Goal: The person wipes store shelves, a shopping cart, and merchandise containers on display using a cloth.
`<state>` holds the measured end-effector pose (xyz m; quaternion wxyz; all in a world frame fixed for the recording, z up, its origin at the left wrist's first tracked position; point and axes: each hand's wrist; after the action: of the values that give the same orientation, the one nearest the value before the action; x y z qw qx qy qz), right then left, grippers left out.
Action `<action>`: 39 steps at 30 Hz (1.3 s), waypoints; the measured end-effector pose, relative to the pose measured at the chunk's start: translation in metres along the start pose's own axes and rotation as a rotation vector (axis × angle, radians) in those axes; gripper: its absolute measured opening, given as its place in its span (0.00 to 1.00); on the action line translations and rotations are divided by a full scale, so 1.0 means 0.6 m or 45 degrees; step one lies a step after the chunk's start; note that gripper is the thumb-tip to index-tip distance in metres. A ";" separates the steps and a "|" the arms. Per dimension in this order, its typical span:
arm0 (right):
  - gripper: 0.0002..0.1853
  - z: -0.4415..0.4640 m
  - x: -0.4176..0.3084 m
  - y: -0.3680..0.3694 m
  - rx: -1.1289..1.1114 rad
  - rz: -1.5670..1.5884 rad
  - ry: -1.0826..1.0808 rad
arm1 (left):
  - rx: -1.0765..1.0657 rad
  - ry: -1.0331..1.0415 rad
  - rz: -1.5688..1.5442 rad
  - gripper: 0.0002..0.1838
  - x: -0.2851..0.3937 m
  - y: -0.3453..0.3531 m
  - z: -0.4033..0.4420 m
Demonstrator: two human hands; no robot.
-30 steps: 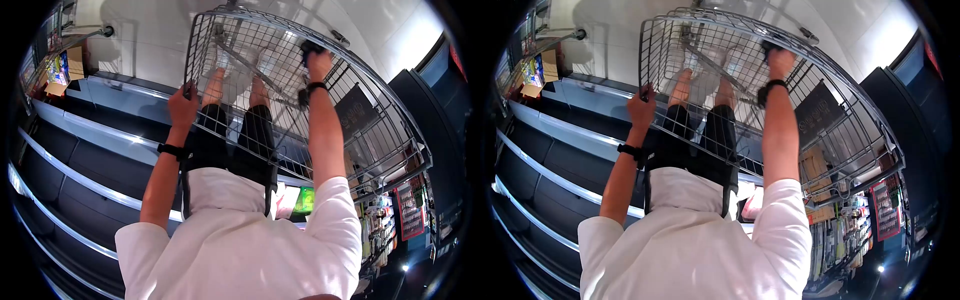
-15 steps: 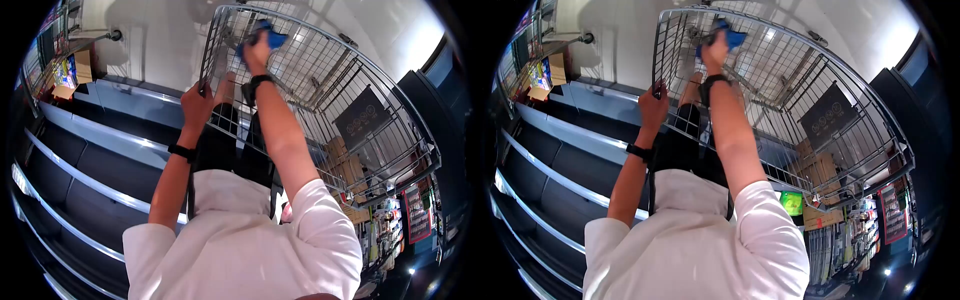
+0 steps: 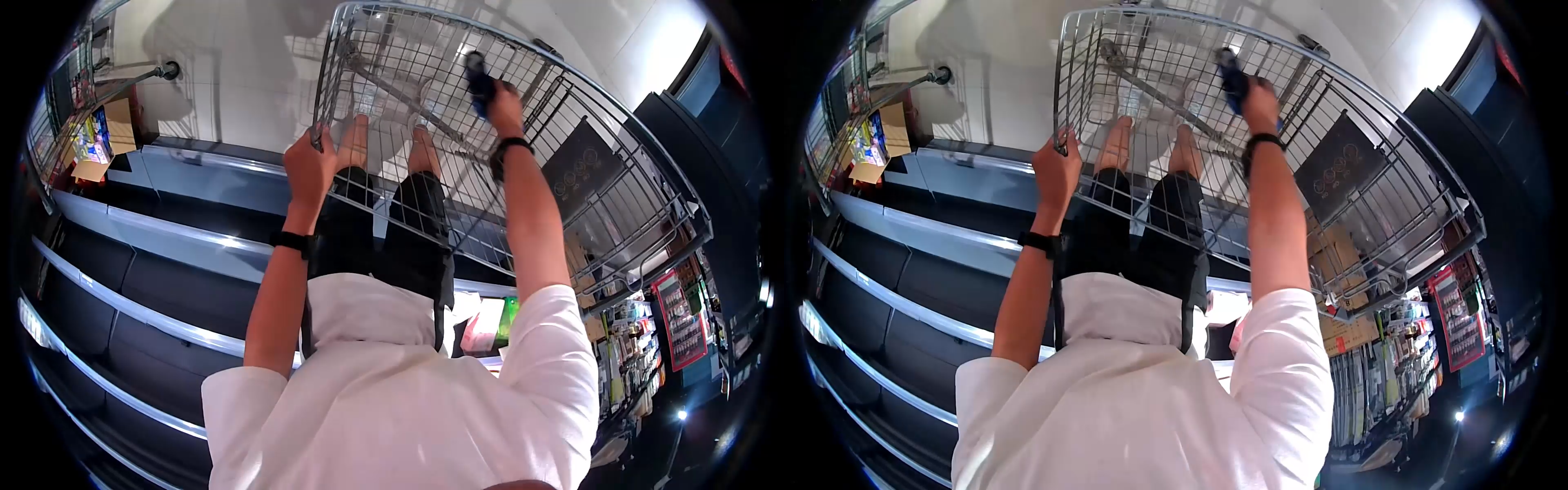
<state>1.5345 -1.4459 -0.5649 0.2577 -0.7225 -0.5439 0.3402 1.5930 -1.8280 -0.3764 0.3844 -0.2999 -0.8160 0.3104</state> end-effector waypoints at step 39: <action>0.21 0.035 0.098 0.026 0.357 0.258 0.713 | -0.080 0.045 0.040 0.10 0.040 -0.011 0.040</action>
<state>1.5382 -1.3934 -0.6023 0.4591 -0.7959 -0.3252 0.2237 1.5593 -1.8210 -0.3731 0.3843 -0.3299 -0.8137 0.2854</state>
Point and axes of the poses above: each hand's wrist, its own z-axis towards the middle knuckle, its own y-axis out of the palm, x = y × z, and after that the axes turned 6 degrees about -x, right-handed
